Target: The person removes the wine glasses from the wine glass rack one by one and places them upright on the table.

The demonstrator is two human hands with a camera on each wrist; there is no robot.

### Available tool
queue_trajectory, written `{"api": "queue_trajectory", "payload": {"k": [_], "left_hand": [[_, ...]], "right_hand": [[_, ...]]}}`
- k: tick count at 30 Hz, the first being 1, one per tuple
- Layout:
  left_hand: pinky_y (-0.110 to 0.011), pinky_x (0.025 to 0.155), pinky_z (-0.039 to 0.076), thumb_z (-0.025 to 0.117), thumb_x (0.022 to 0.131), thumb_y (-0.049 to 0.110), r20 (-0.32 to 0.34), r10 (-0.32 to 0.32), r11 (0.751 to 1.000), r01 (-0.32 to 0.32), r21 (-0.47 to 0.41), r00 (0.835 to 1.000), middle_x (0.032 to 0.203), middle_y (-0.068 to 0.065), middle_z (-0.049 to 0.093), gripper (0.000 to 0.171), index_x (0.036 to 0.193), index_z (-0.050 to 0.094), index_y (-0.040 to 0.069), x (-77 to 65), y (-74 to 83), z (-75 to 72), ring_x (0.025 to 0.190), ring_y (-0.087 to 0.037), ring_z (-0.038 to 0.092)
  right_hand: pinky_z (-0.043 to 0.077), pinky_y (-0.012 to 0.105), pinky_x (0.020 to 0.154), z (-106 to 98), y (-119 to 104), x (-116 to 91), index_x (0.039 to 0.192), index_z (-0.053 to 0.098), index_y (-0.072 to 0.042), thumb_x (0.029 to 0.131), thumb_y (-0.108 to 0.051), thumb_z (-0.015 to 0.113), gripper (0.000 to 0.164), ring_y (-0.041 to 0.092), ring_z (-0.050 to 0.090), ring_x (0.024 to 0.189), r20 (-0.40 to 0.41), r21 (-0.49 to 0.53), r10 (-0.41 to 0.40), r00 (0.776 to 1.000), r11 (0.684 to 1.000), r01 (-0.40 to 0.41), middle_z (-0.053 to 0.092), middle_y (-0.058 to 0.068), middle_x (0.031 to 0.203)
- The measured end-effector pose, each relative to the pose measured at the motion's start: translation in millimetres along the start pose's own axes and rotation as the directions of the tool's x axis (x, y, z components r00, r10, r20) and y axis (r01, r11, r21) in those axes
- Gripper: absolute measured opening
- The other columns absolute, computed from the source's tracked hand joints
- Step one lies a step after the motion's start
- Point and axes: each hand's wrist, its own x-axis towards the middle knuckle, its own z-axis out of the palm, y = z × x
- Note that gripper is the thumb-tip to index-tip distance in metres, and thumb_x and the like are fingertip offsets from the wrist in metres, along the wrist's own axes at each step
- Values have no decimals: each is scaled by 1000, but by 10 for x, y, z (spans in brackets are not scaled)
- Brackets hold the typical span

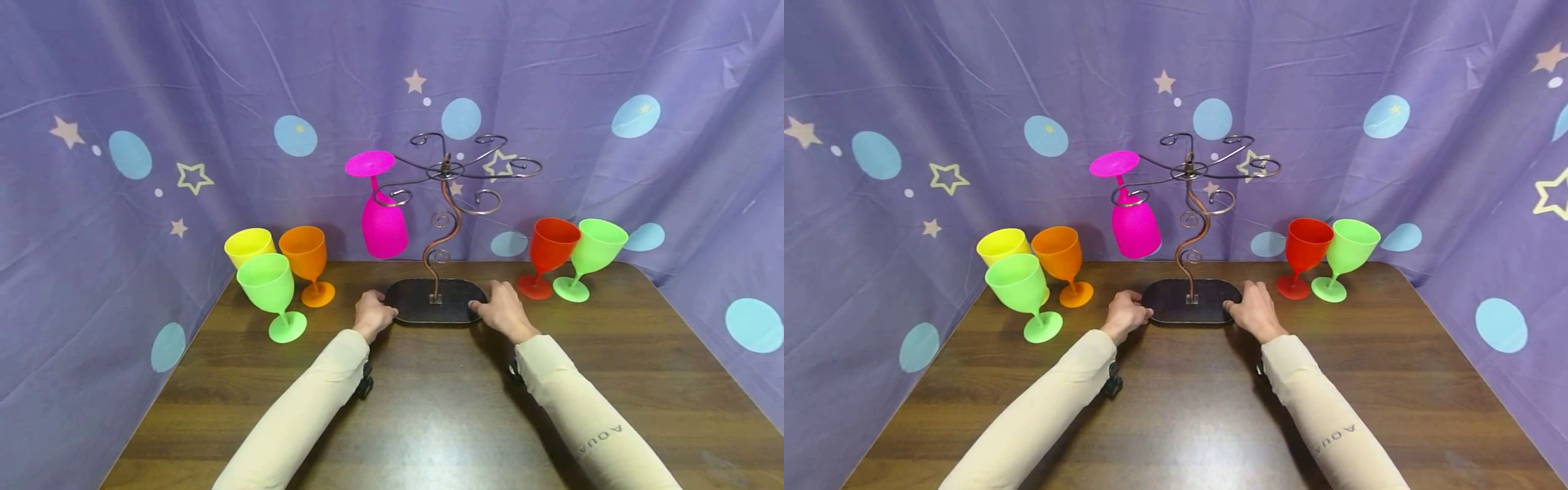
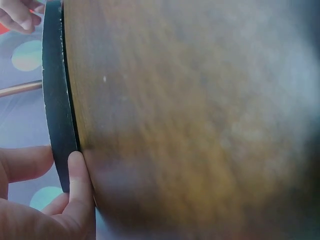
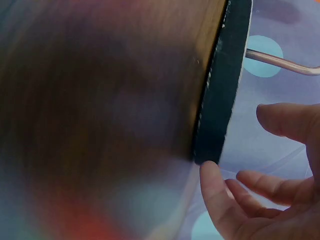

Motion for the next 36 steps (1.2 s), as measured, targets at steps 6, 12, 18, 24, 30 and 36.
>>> {"api": "queue_trajectory", "payload": {"k": [6, 12, 18, 24, 30, 36], "left_hand": [[-42, 92, 47, 75, 74, 12, 21, -2, 1000, 3, -31, 1000, 109, -22, 63, 43, 111, 62, -5, -15, -10, -25, 104, -37, 58], [-36, 75, 54, 72, 81, 17, 65, 3, 997, 3, -80, 998, 102, -20, 67, 43, 114, 59, -7, -40, 8, -101, 73, -25, 69], [-38, 79, 52, 72, 82, 19, 25, 89, 995, -87, -53, 996, 100, -17, 68, 42, 114, 60, -5, -46, 143, -362, 86, -27, 65], [-39, 82, 51, 68, 86, 19, -120, 186, 974, -199, -108, 975, 104, -18, 67, 37, 115, 59, -2, -44, 446, -794, 94, -29, 65], [-34, 80, 52, 67, 86, 11, -359, 386, 881, -455, -128, 850, 102, -19, 59, 32, 112, 56, -5, -35, 752, -1214, 88, -28, 62], [-37, 90, 39, 70, 81, 8, -465, 703, 671, -718, 185, 538, 105, -19, 53, 39, 114, 54, -5, 35, 1086, -1519, 98, -31, 49]], "right_hand": [[40, 51, 95, 97, -33, 27, 112, 57, 13, 81, -29, 73, 55, 44, 50, 107, 36, 25, 68, 997, 997, -69, 55, 30, 109], [43, 49, 92, 147, -46, 51, 108, 57, 14, 78, -29, 75, 56, 44, 55, 104, 43, 31, 98, 994, 995, -100, 58, 32, 108], [44, 49, 93, 151, -50, 53, 108, 56, 15, 78, -30, 76, 57, 44, 55, 106, 73, 28, 119, 990, 992, -121, 58, 34, 109], [44, 50, 93, 155, -52, 45, 110, 56, 16, 80, -31, 75, 58, 45, 55, 106, 94, 10, 116, 989, 993, -118, 58, 34, 109], [44, 51, 93, 140, -42, 26, 108, 57, 16, 80, -30, 75, 57, 45, 55, 104, 88, 12, 102, 991, 995, -103, 58, 34, 108], [43, 51, 94, 133, -35, 31, 111, 58, 16, 80, -30, 75, 58, 46, 55, 106, 79, 9, 83, 993, 996, -84, 59, 34, 109]]}}
